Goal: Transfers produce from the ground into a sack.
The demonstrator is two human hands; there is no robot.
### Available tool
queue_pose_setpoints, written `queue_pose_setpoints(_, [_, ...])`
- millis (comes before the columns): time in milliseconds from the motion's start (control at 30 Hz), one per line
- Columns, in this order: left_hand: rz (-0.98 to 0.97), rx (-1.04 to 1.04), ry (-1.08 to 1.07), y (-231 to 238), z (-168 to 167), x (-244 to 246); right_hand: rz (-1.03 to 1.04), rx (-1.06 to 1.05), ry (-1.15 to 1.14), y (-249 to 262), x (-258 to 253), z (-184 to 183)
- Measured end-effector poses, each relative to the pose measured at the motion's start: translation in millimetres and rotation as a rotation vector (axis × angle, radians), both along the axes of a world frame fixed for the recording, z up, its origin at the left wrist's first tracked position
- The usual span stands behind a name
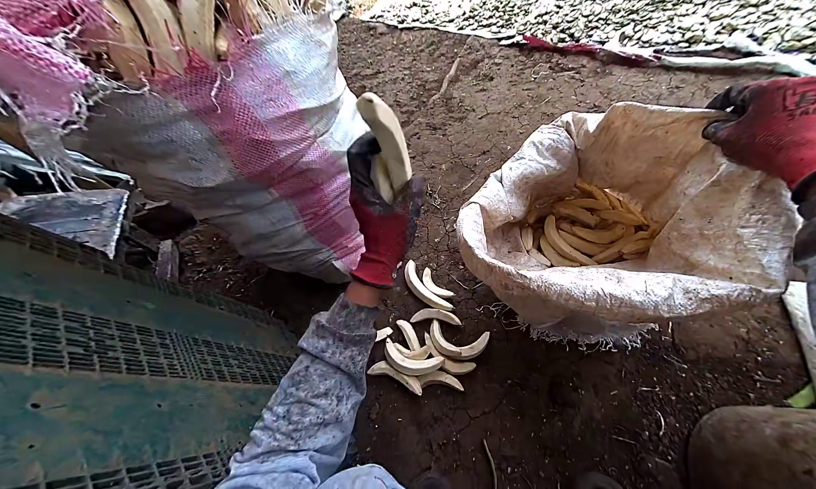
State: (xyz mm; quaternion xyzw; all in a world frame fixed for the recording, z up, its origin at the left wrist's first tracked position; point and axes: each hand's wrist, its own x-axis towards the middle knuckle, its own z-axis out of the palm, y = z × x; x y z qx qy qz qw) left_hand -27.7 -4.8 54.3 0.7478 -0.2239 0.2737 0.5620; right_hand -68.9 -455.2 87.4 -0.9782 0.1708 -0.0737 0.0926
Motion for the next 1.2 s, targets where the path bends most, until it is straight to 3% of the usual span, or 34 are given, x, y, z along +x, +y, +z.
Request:
queue_pose_setpoints(67, [-0.150, 0.334, -0.057, -35, 56, 0, 0.006, -0.005, -0.003, 3, 3, -1])
queue_pose_setpoints(133, [-0.261, 0.649, 0.218, -58, 98, -2, 0.003, -0.016, 0.005, 3, 5, 0])
queue_pose_setpoints(200, [-0.288, 0.540, 0.336, -60, 91, 15, -0.003, -0.003, -0.009, 0, 4, -1])
queue_pose_setpoints(267, [-0.201, 0.373, 0.261, -40, 38, 41, -0.005, 0.010, -0.028, -4, 1, -1])
queue_pose_setpoints(300, [-0.112, 0.469, 0.296, -22, 8, 43, -0.009, 0.016, -0.025, -5, -1, 0])
queue_pose_setpoints(367, [-0.060, 0.978, 0.644, 12, -48, 33, -0.007, 0.010, -0.024, -6, -3, 3])
queue_pose_setpoints(400, [-0.128, 1.246, 0.815, 22, -82, 30, 0.001, -0.002, -0.029, -7, -2, 4])
queue_pose_setpoints(433, [-0.193, 1.427, 0.857, 31, -126, 24, 0.007, -0.014, -0.031, -9, -1, 4])
queue_pose_setpoints(500, [-0.312, 1.634, 0.870, 42, -182, 3, 0.020, -0.021, -0.026, -7, 2, -1])
queue_pose_setpoints(600, [-0.384, 1.748, 0.795, 41, -201, -11, 0.012, -0.025, -0.009, -6, 6, -3])
queue_pose_setpoints(867, [-0.488, 1.734, 0.651, 45, -210, 2, 0.011, -0.018, 0.015, -5, 0, -2])
queue_pose_setpoints(933, [-0.387, 1.641, 0.711, 57, -196, 2, 0.014, -0.008, 0.011, -1, -1, 2])
queue_pose_setpoints(1000, [-0.141, 1.405, 0.840, 70, -175, 7, 0.008, -0.017, 0.019, 0, -2, 3])
queue_pose_setpoints(1100, [0.264, 0.766, 0.821, 81, -119, 7, -0.003, -0.030, 0.039, 2, -1, 2])
queue_pose_setpoints(1167, [0.384, 0.278, 0.586, 54, -58, 16, -0.003, -0.043, 0.046, 3, 2, 4])
queue_pose_setpoints(1200, [0.348, 0.049, 0.351, 38, -40, 31, -0.003, -0.052, 0.047, 1, 3, 3])
